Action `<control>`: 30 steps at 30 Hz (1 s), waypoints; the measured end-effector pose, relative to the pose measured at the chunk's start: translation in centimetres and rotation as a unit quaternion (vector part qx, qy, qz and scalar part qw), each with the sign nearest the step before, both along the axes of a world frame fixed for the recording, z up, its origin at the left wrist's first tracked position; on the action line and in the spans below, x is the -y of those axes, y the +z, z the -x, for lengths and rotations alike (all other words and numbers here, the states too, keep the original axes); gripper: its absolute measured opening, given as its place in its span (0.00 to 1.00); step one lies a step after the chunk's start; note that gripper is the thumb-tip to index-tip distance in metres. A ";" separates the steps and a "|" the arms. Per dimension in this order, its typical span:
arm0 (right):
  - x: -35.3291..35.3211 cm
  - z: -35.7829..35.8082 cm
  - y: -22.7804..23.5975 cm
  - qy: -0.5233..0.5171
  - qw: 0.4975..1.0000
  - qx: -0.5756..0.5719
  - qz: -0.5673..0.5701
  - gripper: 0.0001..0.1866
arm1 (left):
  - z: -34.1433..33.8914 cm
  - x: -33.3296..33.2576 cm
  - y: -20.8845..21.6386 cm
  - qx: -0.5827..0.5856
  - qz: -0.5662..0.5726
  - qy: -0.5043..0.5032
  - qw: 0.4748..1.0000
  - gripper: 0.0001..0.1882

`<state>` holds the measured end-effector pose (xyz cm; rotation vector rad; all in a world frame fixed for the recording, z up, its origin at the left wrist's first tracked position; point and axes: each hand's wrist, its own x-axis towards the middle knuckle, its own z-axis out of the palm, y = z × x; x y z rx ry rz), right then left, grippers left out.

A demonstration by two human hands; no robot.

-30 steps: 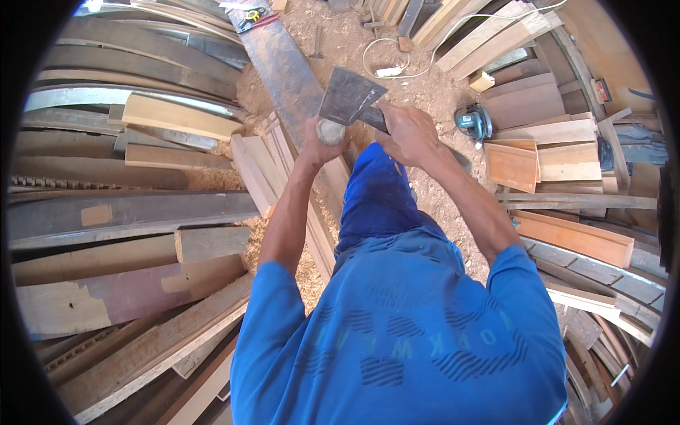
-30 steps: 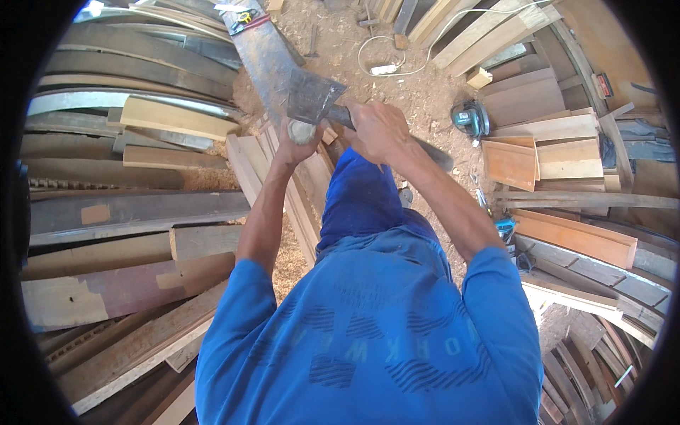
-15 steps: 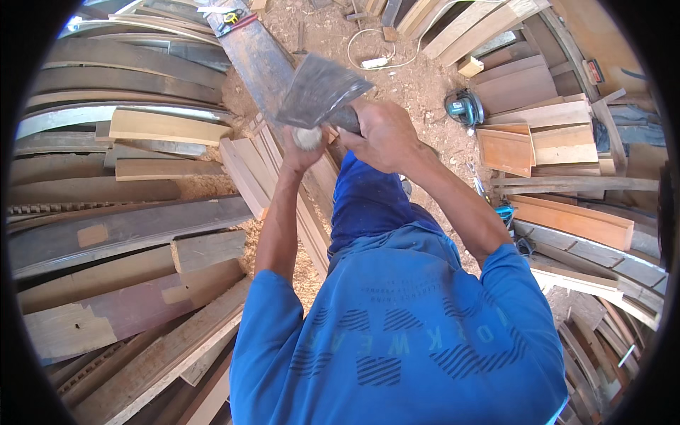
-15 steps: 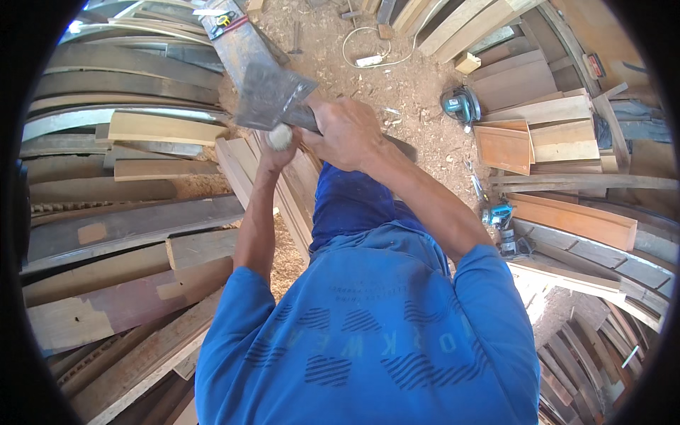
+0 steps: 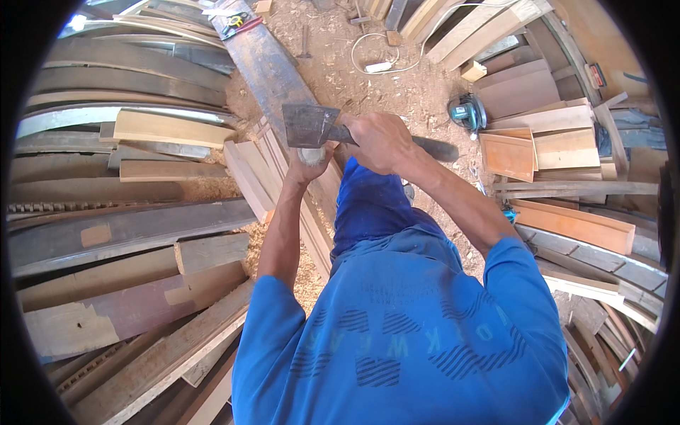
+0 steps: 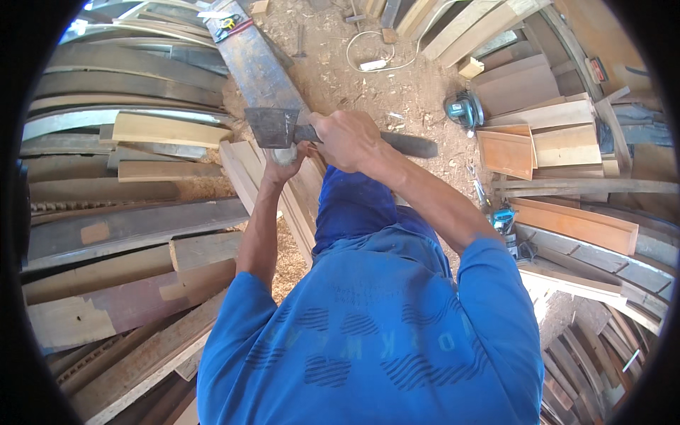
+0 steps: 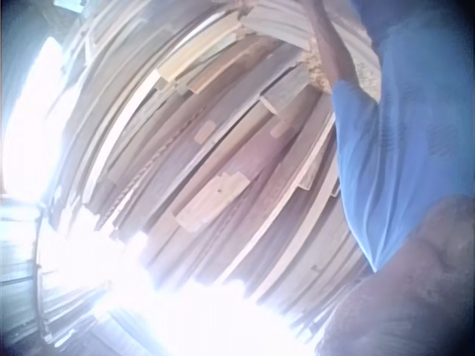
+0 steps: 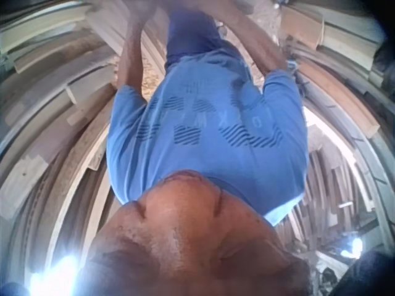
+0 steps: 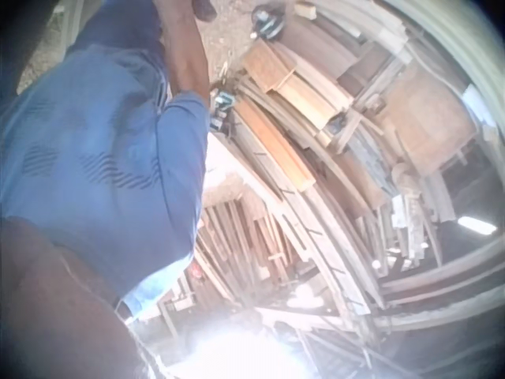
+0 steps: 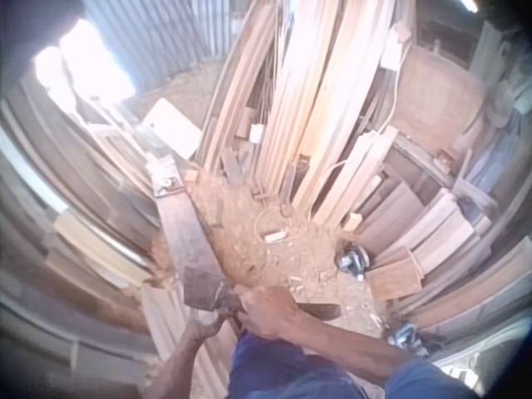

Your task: The person repositions wooden planks by hand and shapes joints into the wood by striking a chisel with an axe.

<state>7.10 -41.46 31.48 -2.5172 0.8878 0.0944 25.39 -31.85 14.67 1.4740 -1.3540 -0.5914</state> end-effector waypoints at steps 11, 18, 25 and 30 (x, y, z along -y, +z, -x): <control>-1.6 3.4 2.7 -0.157 0.902 0.372 -0.155 0.17 | -0.5 4.9 1.2 -0.012 0.051 0.180 0.982 0.16; -1.0 5.4 6.2 -0.225 0.884 0.381 -0.150 0.17 | 0.5 5.5 4.1 -0.147 -0.014 0.026 0.989 0.08; -1.3 5.3 6.9 -0.197 0.869 0.434 -0.133 0.15 | -0.3 3.6 3.8 -0.159 -0.017 -0.007 0.987 0.06; -2.1 3.5 7.1 -0.138 0.867 0.466 -0.115 0.11 | -1.0 2.3 3.7 -0.166 -0.024 0.010 0.986 0.05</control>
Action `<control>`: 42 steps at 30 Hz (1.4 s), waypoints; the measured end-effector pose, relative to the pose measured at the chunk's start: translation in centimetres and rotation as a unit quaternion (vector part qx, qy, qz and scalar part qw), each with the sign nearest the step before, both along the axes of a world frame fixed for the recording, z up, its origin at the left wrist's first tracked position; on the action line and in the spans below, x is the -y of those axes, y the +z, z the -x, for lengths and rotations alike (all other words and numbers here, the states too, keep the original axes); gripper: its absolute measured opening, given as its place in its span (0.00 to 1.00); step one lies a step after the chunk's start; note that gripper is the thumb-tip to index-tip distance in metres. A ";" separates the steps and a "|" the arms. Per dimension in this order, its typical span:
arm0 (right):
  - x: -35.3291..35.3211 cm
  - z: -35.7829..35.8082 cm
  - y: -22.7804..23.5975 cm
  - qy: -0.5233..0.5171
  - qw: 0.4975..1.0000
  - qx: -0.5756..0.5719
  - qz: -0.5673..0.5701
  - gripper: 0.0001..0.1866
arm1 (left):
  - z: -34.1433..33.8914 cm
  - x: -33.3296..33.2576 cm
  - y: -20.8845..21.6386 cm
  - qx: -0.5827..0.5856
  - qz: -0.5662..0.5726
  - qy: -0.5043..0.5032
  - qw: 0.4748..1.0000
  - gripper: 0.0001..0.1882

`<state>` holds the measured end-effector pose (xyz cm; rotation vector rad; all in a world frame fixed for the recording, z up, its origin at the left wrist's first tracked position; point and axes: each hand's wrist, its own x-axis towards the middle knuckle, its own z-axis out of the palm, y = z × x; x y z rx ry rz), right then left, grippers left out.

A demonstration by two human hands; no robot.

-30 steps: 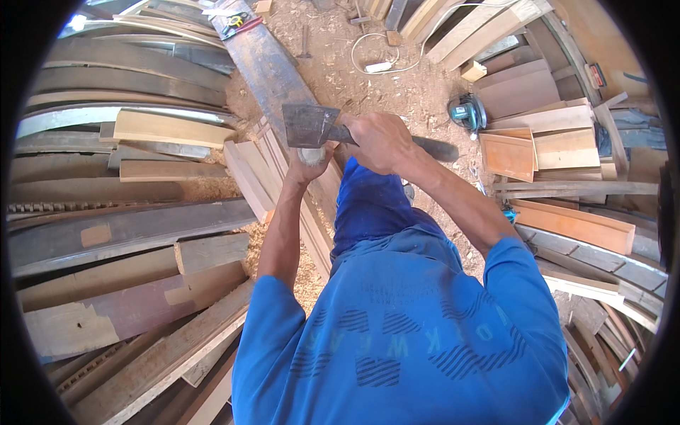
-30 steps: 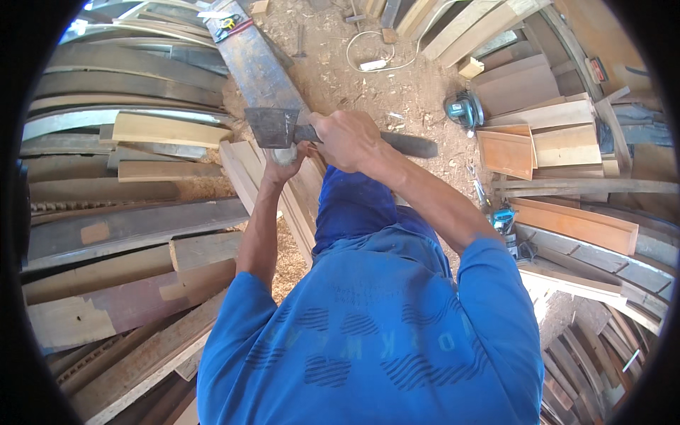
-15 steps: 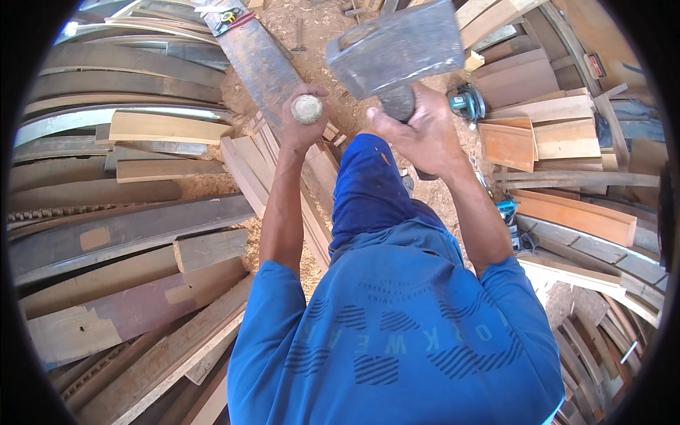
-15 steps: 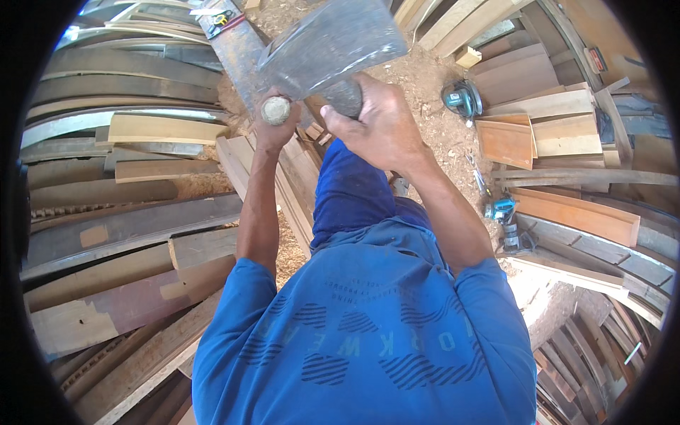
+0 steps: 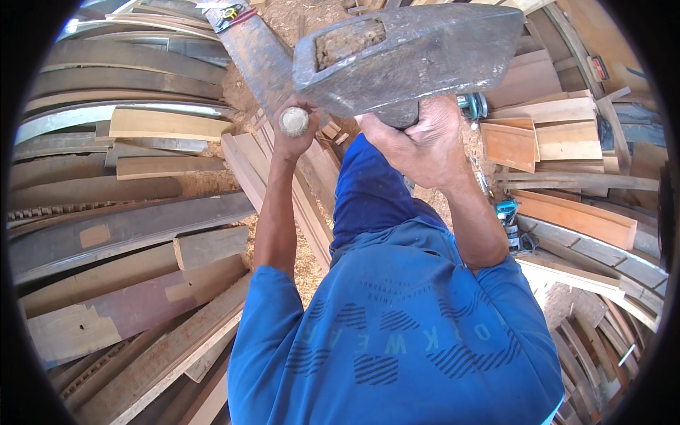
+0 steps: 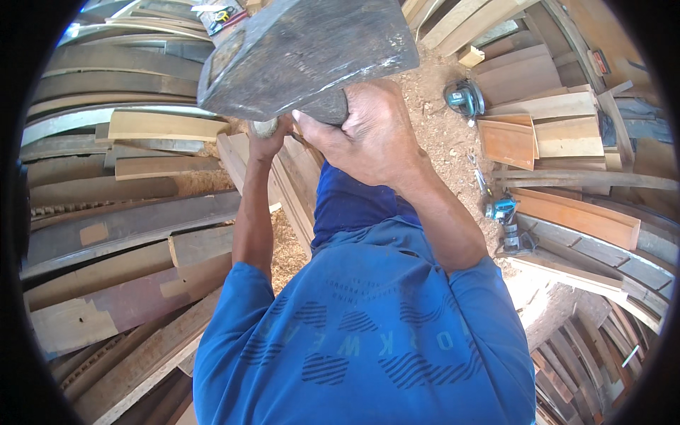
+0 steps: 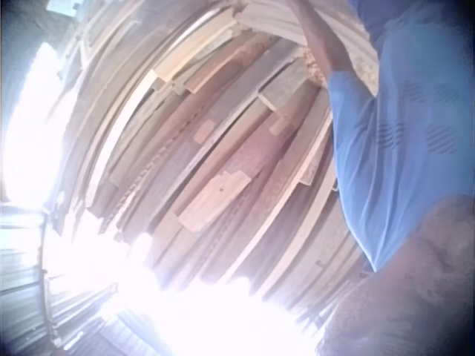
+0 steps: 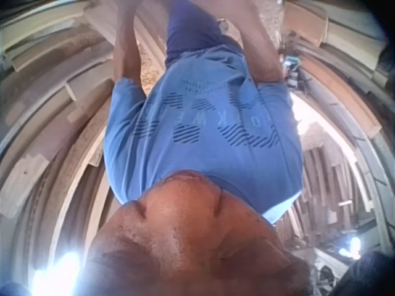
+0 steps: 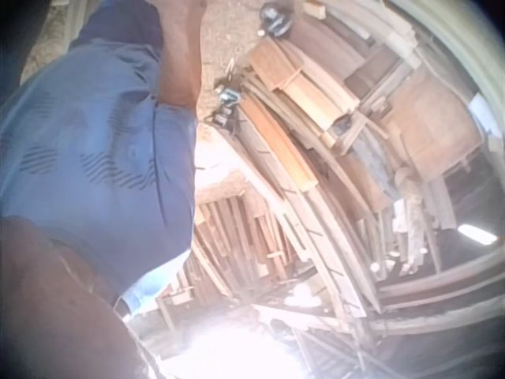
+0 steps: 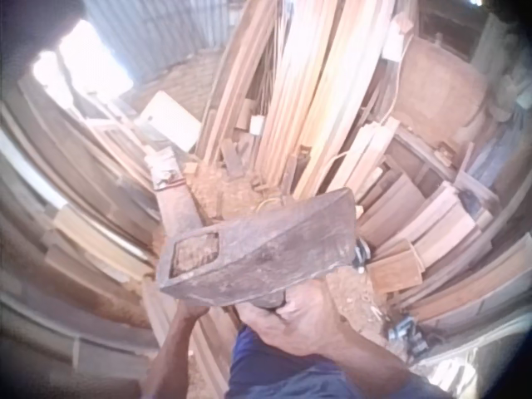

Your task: The person repositions wooden planks by hand and shapes joints into the wood by striking a chisel with an axe.

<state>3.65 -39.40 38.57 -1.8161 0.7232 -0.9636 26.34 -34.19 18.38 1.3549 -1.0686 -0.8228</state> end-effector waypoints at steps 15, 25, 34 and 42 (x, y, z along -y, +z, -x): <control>0.4 -3.0 -6.8 0.048 0.963 -0.177 0.198 0.14 | -0.8 -1.4 -4.3 0.149 0.098 0.013 0.984 0.19; -0.3 -2.4 -4.6 0.079 0.958 -0.273 0.033 0.21 | 0.1 1.3 -3.9 0.208 0.007 0.158 0.965 0.23; -0.1 -2.2 -1.2 0.053 0.997 -0.063 0.000 0.13 | -1.3 0.1 -4.9 0.124 0.042 0.024 0.991 0.12; 1.1 -3.1 -8.6 0.088 0.883 -0.443 0.125 0.12 | 0.8 -1.3 -5.8 0.147 0.027 -0.042 0.988 0.14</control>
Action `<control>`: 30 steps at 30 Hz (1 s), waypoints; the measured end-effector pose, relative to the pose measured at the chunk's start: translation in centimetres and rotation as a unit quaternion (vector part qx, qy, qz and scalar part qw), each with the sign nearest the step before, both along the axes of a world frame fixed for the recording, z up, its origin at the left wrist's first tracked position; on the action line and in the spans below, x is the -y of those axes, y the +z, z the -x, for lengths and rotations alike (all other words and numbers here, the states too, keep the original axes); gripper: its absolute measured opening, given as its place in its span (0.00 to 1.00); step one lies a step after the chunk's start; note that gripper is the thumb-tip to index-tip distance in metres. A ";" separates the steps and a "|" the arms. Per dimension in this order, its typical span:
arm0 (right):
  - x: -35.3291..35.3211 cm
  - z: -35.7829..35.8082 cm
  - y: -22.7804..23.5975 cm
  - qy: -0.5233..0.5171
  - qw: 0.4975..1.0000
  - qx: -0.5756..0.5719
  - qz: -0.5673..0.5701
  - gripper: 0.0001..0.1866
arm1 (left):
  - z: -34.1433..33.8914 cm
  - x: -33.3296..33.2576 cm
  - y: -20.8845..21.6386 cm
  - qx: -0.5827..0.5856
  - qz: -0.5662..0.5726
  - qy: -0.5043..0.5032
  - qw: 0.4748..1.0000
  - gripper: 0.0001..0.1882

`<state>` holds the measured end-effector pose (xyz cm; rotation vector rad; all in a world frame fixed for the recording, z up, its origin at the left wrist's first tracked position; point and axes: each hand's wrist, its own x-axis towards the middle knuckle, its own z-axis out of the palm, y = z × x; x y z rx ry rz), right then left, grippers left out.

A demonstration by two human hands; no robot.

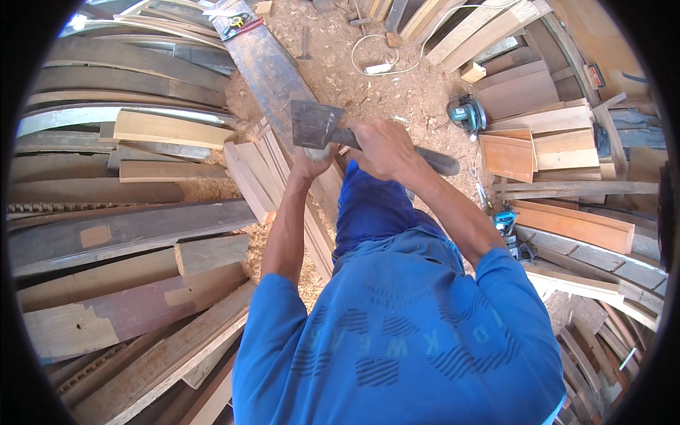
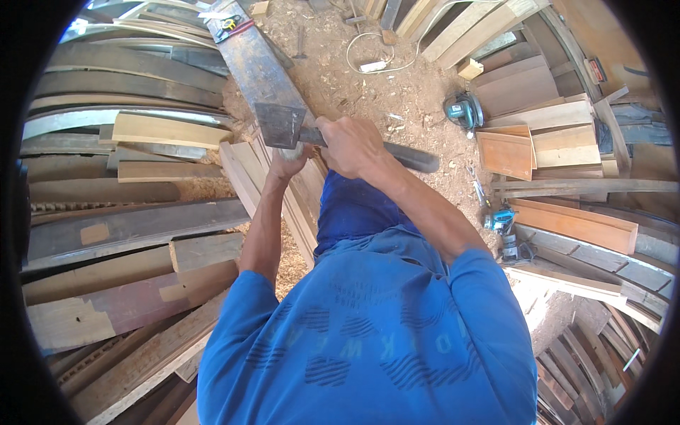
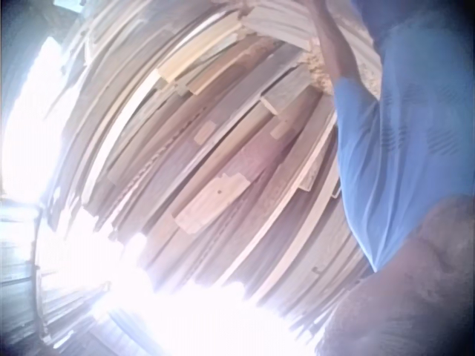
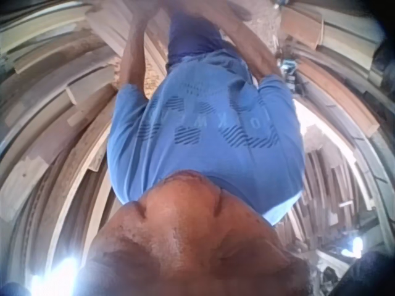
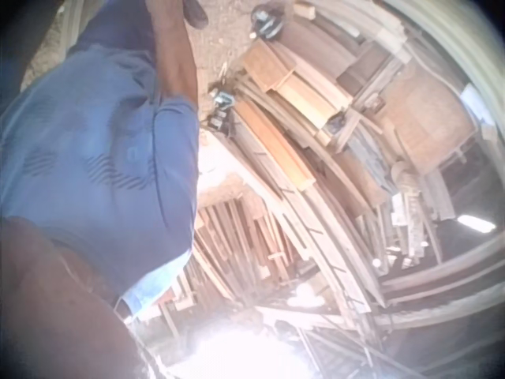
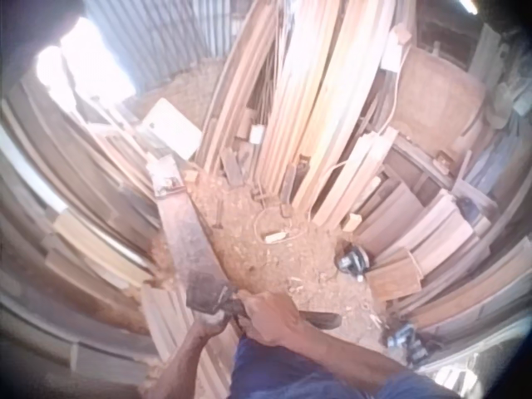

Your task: The person repositions wooden planks by hand and shapes joints into the wood by striking a chisel with an axe.

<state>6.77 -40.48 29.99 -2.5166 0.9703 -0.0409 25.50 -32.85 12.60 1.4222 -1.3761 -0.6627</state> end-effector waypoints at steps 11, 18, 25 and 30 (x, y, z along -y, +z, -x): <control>-1.4 1.7 -1.5 -0.034 0.994 0.036 -0.100 0.23 | 1.7 -1.0 0.7 0.042 0.049 0.029 0.997 0.21; -4.2 4.7 -0.4 -0.121 0.851 0.327 -0.392 0.16 | 3.9 3.3 3.7 -0.196 0.082 0.312 0.926 0.10; -3.1 10.7 -2.6 -0.218 0.613 0.487 -0.583 0.17 | 14.8 1.6 14.8 0.026 0.297 0.074 0.952 0.22; -1.9 15.2 -9.4 -0.246 0.628 0.459 -0.579 0.24 | 19.2 -1.5 12.8 0.130 0.225 -0.097 0.961 0.28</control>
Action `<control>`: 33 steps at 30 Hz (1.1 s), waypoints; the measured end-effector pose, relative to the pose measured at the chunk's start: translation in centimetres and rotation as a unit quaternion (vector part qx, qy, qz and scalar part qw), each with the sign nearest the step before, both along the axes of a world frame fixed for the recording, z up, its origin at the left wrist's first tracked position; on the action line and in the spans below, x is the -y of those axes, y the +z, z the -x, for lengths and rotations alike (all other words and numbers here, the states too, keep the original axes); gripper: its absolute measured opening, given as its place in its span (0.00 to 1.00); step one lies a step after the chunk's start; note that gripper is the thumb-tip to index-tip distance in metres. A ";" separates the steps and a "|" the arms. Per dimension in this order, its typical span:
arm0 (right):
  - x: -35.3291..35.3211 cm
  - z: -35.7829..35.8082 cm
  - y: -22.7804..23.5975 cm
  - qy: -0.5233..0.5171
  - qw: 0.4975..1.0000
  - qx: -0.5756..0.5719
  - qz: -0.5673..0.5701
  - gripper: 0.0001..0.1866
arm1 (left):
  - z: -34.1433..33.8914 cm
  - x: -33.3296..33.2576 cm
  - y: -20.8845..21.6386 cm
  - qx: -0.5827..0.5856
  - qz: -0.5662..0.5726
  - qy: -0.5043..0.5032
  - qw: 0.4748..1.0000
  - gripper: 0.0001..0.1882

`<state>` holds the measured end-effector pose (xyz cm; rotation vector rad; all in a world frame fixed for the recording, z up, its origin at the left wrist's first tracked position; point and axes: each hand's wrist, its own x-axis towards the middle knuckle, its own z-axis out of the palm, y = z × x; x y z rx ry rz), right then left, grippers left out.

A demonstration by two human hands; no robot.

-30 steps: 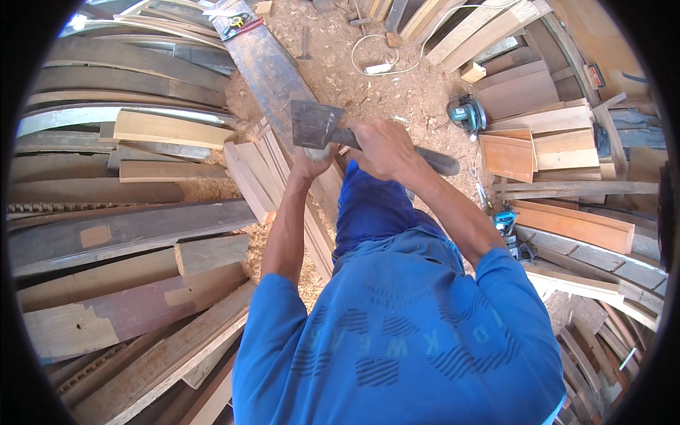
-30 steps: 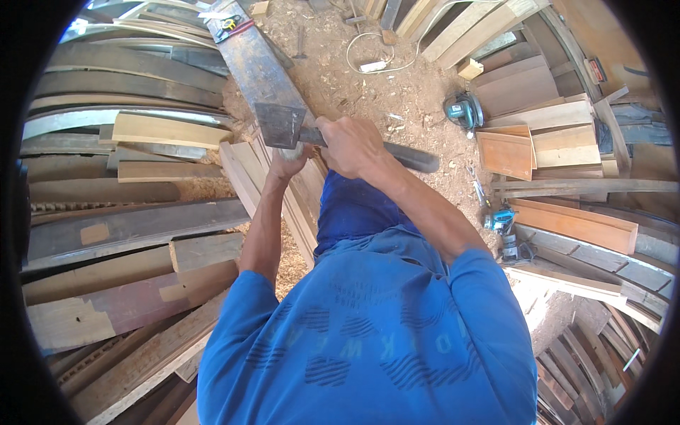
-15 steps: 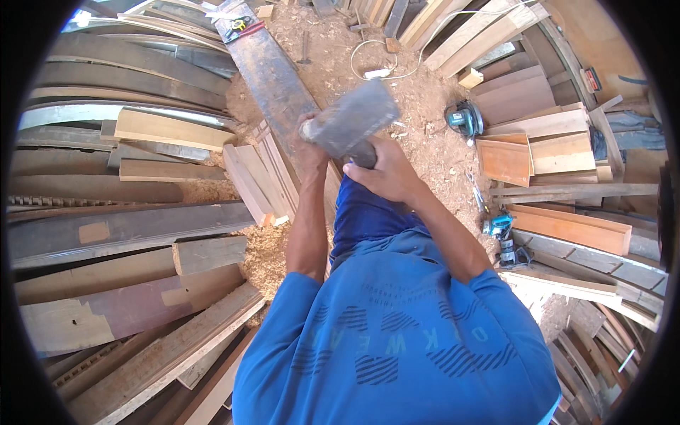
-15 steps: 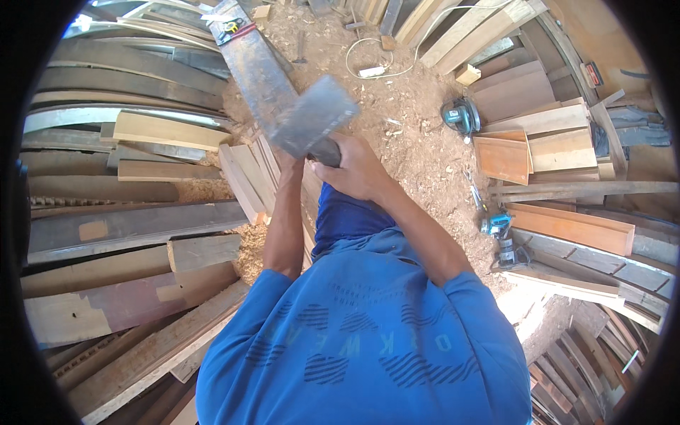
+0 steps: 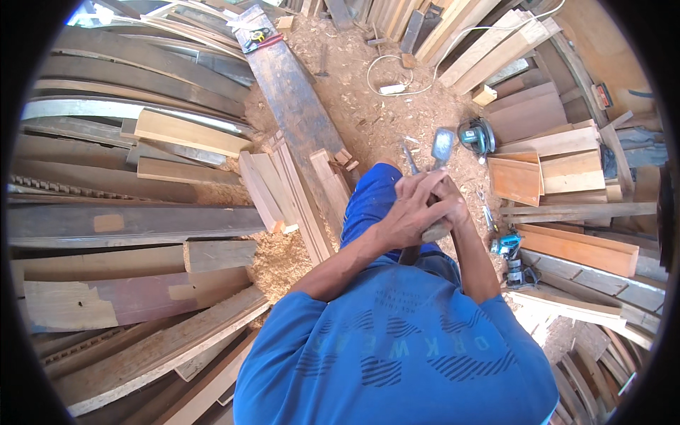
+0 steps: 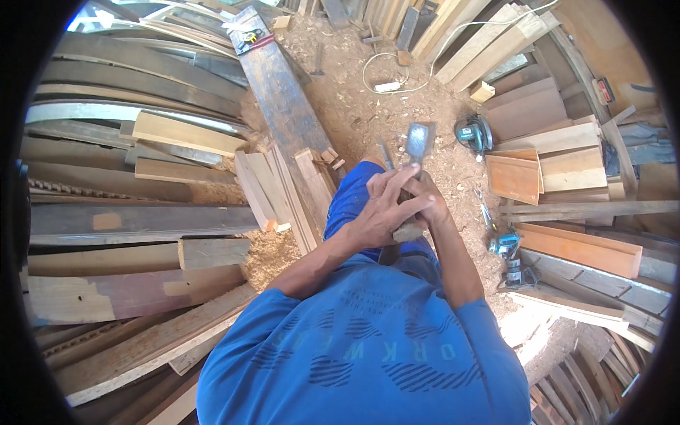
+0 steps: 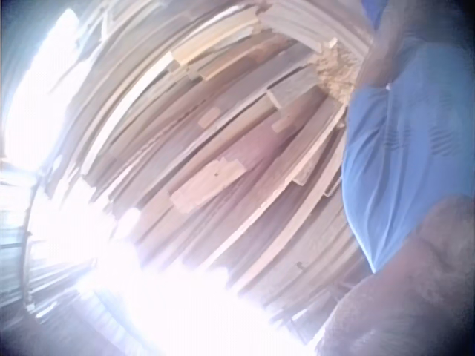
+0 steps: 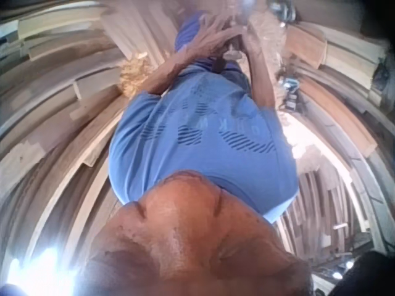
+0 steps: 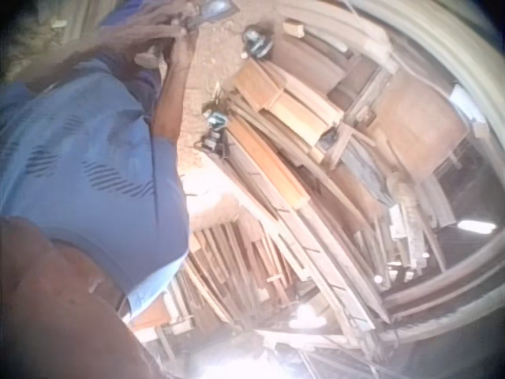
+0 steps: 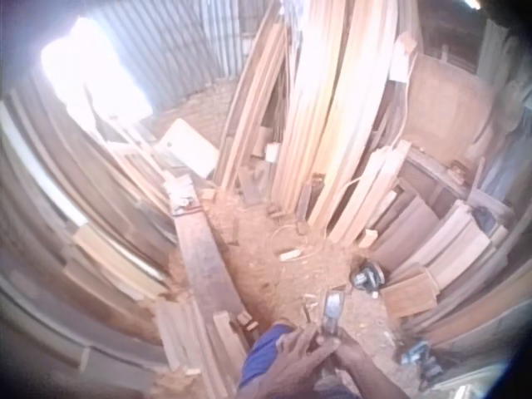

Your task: The person repositions wooden planks by hand and shapes joints into the wood by striking a chisel with an axe.

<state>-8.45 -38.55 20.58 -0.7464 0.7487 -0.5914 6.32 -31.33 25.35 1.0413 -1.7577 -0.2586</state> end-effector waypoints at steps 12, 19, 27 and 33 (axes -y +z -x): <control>0.6 7.1 2.9 -0.019 0.997 0.061 -0.050 0.17 | -15.2 3.6 -17.0 0.412 -0.523 0.239 0.708 0.20; 1.4 9.9 2.6 0.002 0.992 0.120 -0.042 0.22 | -20.0 2.3 -19.3 -0.029 -0.371 0.339 0.864 0.11; 4.6 13.5 3.0 0.050 0.994 0.090 -0.038 0.41 | -11.3 -2.4 -18.4 -0.037 -0.471 0.443 0.762 0.59; 7.5 12.6 3.9 0.124 0.989 0.077 -0.031 0.35 | -9.2 -5.1 -18.6 -0.016 -0.608 0.473 0.638 0.62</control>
